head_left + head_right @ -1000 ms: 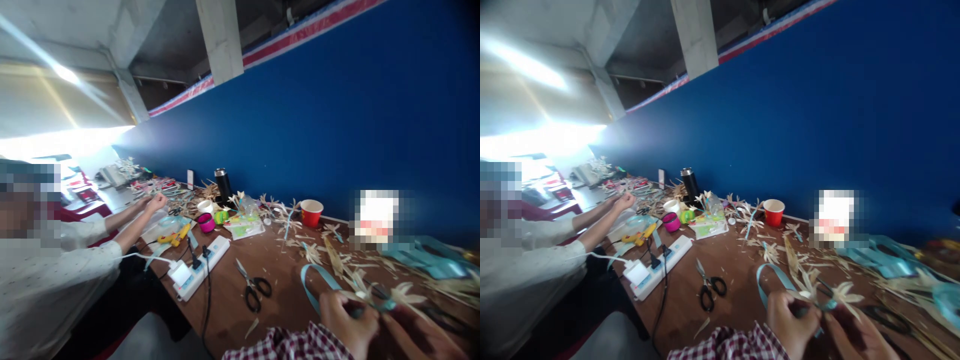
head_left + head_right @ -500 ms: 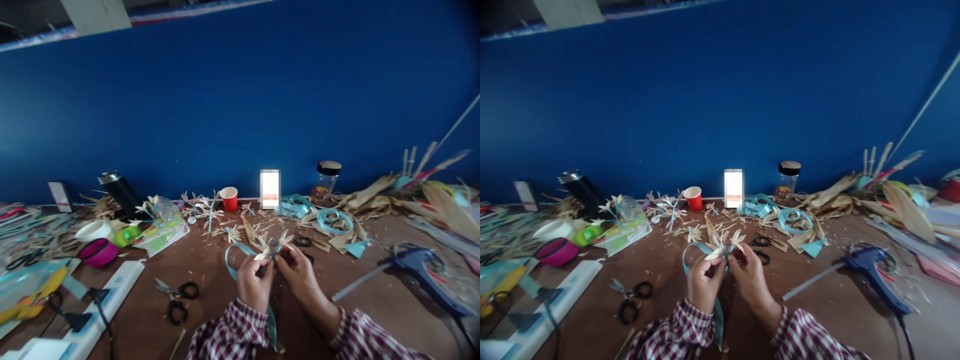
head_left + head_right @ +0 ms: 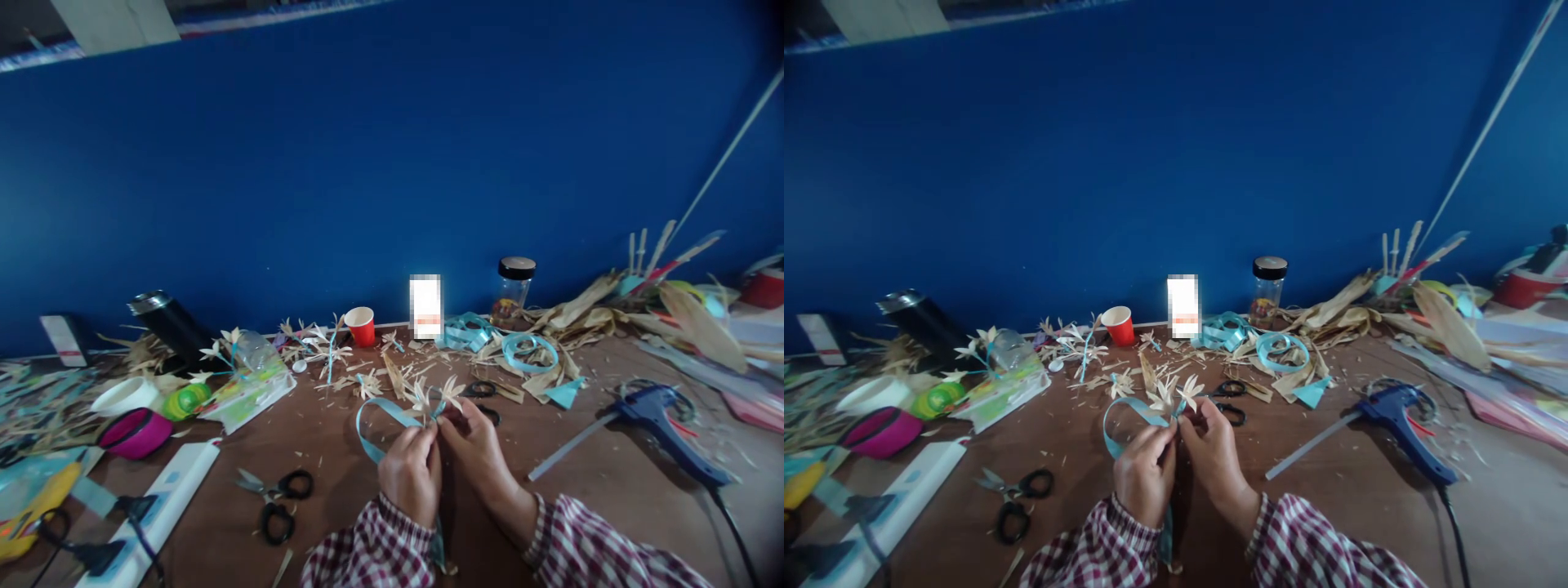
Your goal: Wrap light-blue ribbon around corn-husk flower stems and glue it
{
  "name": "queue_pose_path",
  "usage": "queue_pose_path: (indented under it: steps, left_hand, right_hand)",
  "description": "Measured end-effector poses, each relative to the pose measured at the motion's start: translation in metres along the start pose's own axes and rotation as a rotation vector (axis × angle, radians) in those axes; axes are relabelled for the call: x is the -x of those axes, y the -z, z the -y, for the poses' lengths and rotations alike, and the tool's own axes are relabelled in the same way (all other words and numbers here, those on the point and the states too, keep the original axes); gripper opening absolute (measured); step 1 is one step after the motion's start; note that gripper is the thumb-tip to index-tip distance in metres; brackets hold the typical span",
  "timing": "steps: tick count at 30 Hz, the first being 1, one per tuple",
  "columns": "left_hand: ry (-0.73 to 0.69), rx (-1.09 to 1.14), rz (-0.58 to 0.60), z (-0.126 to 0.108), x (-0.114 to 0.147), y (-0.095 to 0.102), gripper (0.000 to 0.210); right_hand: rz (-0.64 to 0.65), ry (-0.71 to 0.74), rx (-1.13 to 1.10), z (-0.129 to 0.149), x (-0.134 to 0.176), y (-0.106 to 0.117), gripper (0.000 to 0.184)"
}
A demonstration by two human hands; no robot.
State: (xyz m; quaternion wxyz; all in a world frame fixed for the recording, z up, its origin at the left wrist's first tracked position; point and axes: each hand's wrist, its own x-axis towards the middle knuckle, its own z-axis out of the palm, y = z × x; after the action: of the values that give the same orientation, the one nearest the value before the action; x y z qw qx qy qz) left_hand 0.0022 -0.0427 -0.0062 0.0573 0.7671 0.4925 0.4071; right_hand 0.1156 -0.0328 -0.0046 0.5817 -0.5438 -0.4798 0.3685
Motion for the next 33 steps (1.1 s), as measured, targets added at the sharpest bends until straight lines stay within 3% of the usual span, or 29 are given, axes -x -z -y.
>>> queue_pose_path:
  steps: [11,16,27,33]
  left_hand:
    - [-0.098,-0.331,0.124,-0.002,0.002,-0.005,0.027]
    - [-0.062,-0.422,0.218,-0.005,0.002,-0.004,0.031]
    - [-0.146,-0.621,0.176,-0.017,0.004,-0.005,0.022]
    - [-0.203,-0.622,0.173,-0.025,0.006,-0.012,0.016]
  right_hand:
    - [0.019,-0.023,-0.019,-0.005,-0.002,0.001,0.009]
    - [0.038,-0.040,-0.067,0.000,-0.002,0.001,0.013]
    - [0.010,-0.224,-0.326,-0.003,-0.008,-0.002,0.016]
    - [-0.013,-0.323,-0.404,0.006,-0.009,0.002,0.017]
